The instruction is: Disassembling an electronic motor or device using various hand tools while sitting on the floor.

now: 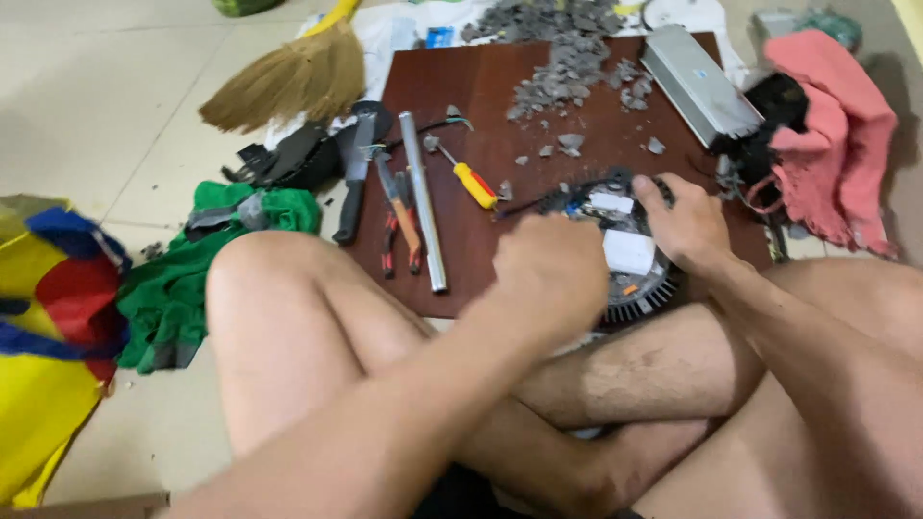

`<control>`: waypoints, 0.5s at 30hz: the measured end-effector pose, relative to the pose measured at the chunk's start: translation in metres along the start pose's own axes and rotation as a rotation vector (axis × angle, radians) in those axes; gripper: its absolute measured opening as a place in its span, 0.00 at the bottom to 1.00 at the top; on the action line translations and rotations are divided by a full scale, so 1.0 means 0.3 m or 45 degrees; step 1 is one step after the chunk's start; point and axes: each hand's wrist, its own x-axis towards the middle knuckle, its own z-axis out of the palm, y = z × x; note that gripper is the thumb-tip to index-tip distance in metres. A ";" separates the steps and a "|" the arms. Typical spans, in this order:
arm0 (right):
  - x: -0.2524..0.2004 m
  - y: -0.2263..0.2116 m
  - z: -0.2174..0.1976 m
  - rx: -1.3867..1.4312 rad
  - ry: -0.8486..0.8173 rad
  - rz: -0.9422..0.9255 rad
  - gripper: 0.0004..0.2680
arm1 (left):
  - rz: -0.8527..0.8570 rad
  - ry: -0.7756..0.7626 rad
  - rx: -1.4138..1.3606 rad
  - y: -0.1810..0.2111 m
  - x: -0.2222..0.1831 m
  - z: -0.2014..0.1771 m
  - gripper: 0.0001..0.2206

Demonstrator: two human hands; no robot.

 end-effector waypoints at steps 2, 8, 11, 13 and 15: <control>-0.001 -0.007 0.007 -0.016 -0.004 -0.015 0.24 | 0.012 -0.052 -0.019 0.007 -0.085 -0.019 0.11; -0.031 0.005 0.010 0.023 0.094 -0.086 0.22 | 0.030 0.215 0.060 -0.017 -0.115 0.289 0.09; -0.033 0.031 0.010 0.013 0.097 -0.063 0.23 | 0.037 0.267 0.012 -0.050 -0.143 0.297 0.11; -0.015 0.006 -0.006 0.004 0.076 -0.042 0.24 | 0.082 0.236 -0.054 -0.080 -0.102 0.184 0.11; -0.038 0.000 -0.010 0.029 0.062 -0.019 0.25 | 0.039 0.115 0.042 -0.104 -0.008 0.097 0.12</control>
